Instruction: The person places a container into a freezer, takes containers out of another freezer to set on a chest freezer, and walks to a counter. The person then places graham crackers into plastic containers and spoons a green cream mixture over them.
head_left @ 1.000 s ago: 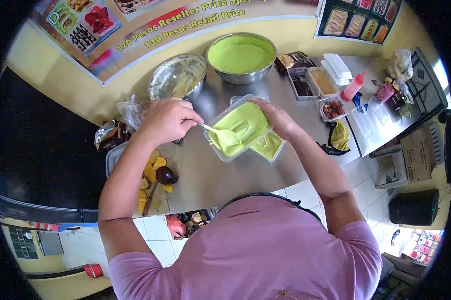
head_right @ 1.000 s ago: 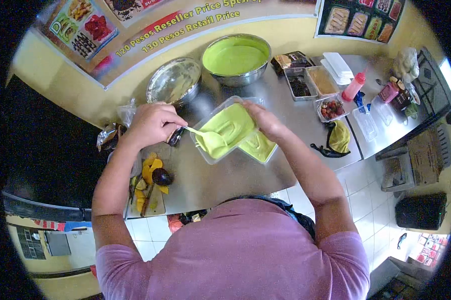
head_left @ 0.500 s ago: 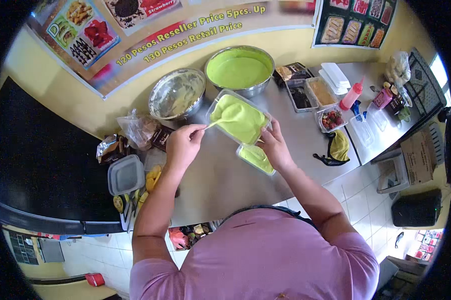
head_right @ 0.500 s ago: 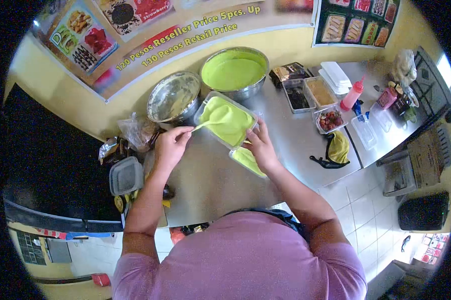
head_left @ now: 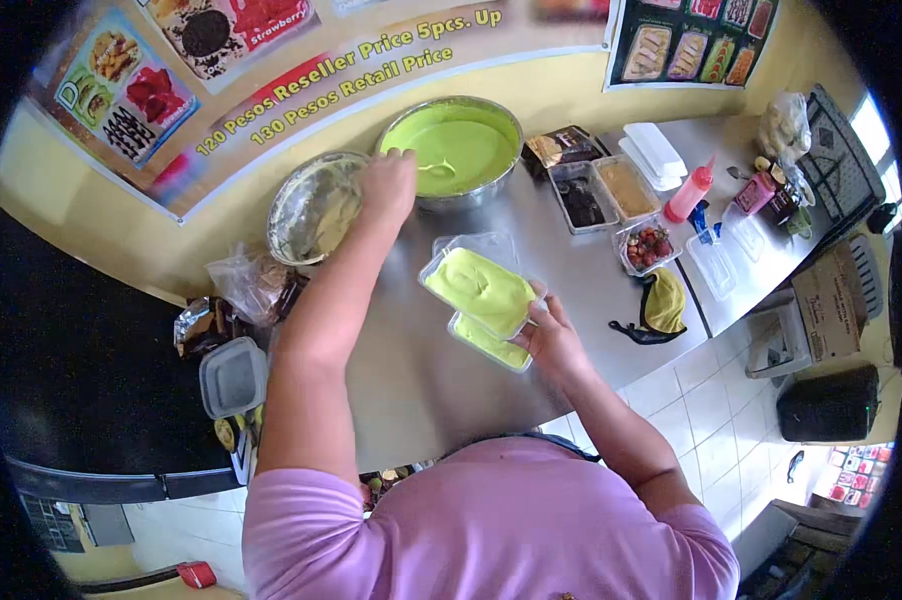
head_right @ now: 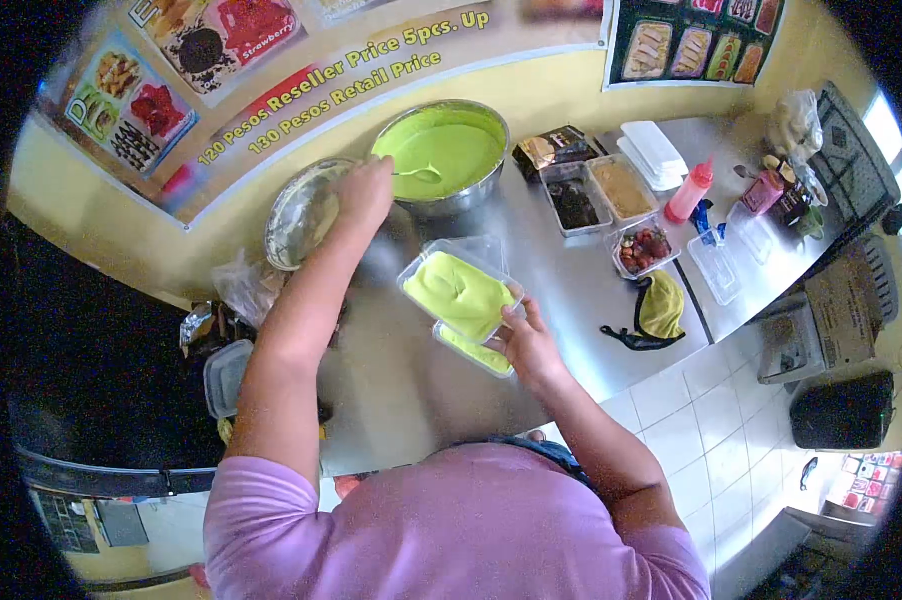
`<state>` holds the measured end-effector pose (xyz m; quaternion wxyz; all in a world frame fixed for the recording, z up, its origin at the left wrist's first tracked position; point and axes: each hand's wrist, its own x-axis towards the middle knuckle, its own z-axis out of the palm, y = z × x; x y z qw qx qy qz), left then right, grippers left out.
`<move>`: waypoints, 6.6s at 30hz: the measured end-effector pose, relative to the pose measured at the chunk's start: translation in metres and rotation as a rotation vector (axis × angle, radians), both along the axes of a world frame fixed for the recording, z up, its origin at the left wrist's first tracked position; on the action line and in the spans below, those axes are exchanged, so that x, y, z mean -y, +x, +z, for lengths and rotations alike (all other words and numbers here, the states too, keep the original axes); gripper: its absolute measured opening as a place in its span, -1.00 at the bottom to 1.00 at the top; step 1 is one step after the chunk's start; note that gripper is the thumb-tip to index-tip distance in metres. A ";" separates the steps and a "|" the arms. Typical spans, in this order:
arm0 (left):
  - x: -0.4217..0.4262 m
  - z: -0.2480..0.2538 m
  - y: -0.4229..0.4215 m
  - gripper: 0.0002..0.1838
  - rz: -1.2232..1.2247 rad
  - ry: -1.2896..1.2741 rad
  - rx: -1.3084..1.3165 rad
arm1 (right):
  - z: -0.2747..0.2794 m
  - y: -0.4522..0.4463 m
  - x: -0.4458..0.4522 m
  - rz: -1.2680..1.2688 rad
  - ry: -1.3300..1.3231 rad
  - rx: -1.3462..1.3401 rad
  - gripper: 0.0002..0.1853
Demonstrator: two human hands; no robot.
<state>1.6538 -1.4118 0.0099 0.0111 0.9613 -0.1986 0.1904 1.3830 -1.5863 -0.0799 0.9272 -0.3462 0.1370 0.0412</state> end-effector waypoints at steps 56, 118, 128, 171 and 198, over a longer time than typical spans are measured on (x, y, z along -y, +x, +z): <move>-0.496 -0.044 -0.102 -0.76 0.208 -0.639 0.262 | -0.076 -0.023 -0.157 0.330 -0.897 -0.079 -0.24; -0.624 -0.033 -0.004 -0.04 0.278 -0.333 -1.054 | 0.015 -0.072 -0.050 -0.356 -1.160 -0.126 -0.48; -0.617 -0.048 -0.006 -0.20 0.371 0.092 -0.834 | 0.019 -0.066 -0.059 -0.287 -1.181 -0.141 -0.48; -0.542 -0.167 -0.178 -0.66 0.460 -0.087 -0.647 | -0.001 0.019 -0.082 -0.001 -1.222 0.368 -0.47; -0.334 -0.110 -0.186 -0.63 -0.112 -2.499 -0.539 | -0.117 0.028 0.037 0.388 -1.331 -0.032 -0.68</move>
